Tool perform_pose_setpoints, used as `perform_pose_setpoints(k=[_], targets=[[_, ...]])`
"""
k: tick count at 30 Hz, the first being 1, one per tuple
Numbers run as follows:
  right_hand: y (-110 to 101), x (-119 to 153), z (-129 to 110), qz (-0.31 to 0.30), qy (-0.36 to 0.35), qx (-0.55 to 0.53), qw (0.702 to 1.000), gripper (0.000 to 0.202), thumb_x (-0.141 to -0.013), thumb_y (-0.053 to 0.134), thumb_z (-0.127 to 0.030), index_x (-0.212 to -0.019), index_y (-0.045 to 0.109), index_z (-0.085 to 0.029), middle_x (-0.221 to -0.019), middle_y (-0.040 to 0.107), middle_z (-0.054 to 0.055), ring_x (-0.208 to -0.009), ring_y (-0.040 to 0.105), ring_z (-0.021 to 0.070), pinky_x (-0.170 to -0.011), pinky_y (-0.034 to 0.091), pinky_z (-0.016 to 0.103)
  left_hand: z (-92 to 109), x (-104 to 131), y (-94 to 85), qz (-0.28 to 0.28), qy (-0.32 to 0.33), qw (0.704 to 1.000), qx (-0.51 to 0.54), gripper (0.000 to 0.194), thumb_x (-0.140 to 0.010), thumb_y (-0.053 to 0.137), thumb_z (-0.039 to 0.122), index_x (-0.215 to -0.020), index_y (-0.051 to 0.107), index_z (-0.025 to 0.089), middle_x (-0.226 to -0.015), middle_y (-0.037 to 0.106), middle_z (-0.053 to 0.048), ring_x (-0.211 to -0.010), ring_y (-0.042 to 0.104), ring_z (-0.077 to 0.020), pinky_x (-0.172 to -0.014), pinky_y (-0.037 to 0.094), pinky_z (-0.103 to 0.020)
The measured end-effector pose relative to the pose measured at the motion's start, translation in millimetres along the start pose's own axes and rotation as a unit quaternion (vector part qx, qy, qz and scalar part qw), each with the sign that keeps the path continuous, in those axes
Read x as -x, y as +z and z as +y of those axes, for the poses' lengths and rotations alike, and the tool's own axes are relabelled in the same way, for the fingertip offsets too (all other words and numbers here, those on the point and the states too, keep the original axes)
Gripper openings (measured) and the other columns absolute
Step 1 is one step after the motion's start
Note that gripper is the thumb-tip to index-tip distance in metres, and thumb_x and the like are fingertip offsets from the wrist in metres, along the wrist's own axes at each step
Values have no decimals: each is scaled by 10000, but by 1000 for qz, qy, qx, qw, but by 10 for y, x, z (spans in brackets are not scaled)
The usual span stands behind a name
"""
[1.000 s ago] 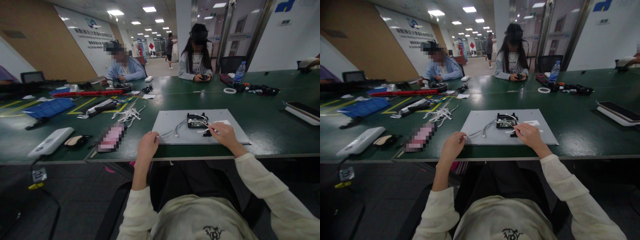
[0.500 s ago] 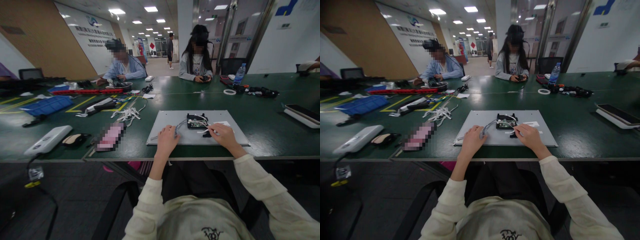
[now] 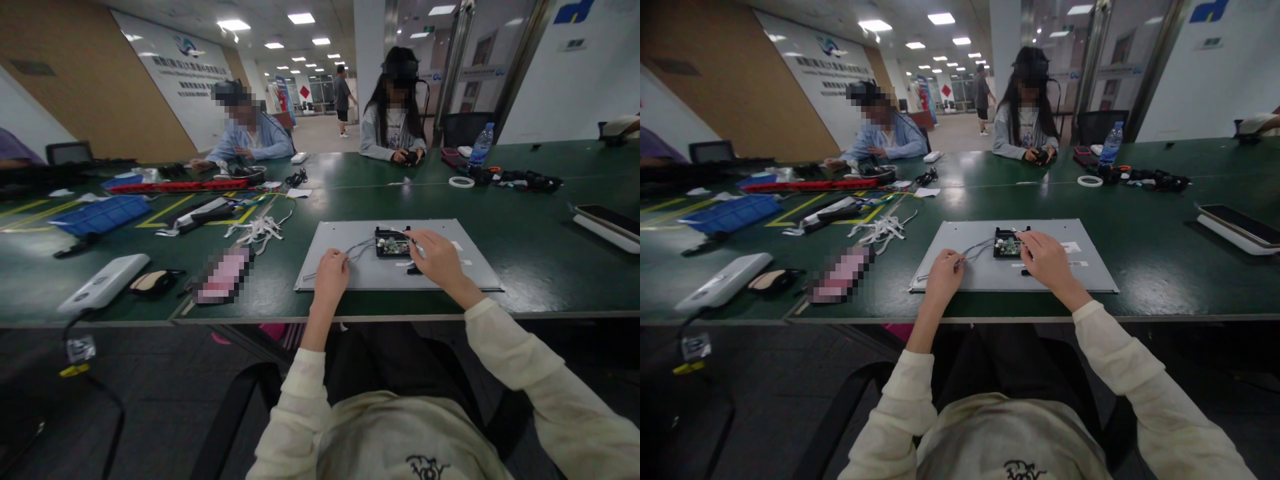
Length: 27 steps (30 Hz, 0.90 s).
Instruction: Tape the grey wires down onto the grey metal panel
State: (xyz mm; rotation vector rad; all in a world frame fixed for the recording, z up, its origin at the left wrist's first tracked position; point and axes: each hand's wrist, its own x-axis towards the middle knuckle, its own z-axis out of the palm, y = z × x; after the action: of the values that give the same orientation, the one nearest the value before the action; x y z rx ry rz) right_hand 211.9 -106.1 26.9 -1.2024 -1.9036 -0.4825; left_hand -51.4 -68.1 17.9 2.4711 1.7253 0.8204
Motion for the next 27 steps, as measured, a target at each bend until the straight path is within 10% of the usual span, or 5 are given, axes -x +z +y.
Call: perform_pose_setpoints(k=[12,27], targets=[[573,-363,-370,-84,-22,19,996,330,-879,471,-115,-1168,631,-116,-1138,661,135,-1030,590,250,-954,399,389,-2,32,47,17,10,1000,-7,285,-842,516,150,-1096,645,160,-1190,560,-114,-1029,578,-215,-939,476,-349],[639,-327,-348,-82,5,39,996,488,-877,437,-101,-1362,483,-119,-1061,674,132,-985,593,252,-936,399,392,232,-359,-38,-43,75,994,60,389,-846,444,69,-1207,565,149,-1157,653,-87,-1067,608,-179,-981,450,-302]])
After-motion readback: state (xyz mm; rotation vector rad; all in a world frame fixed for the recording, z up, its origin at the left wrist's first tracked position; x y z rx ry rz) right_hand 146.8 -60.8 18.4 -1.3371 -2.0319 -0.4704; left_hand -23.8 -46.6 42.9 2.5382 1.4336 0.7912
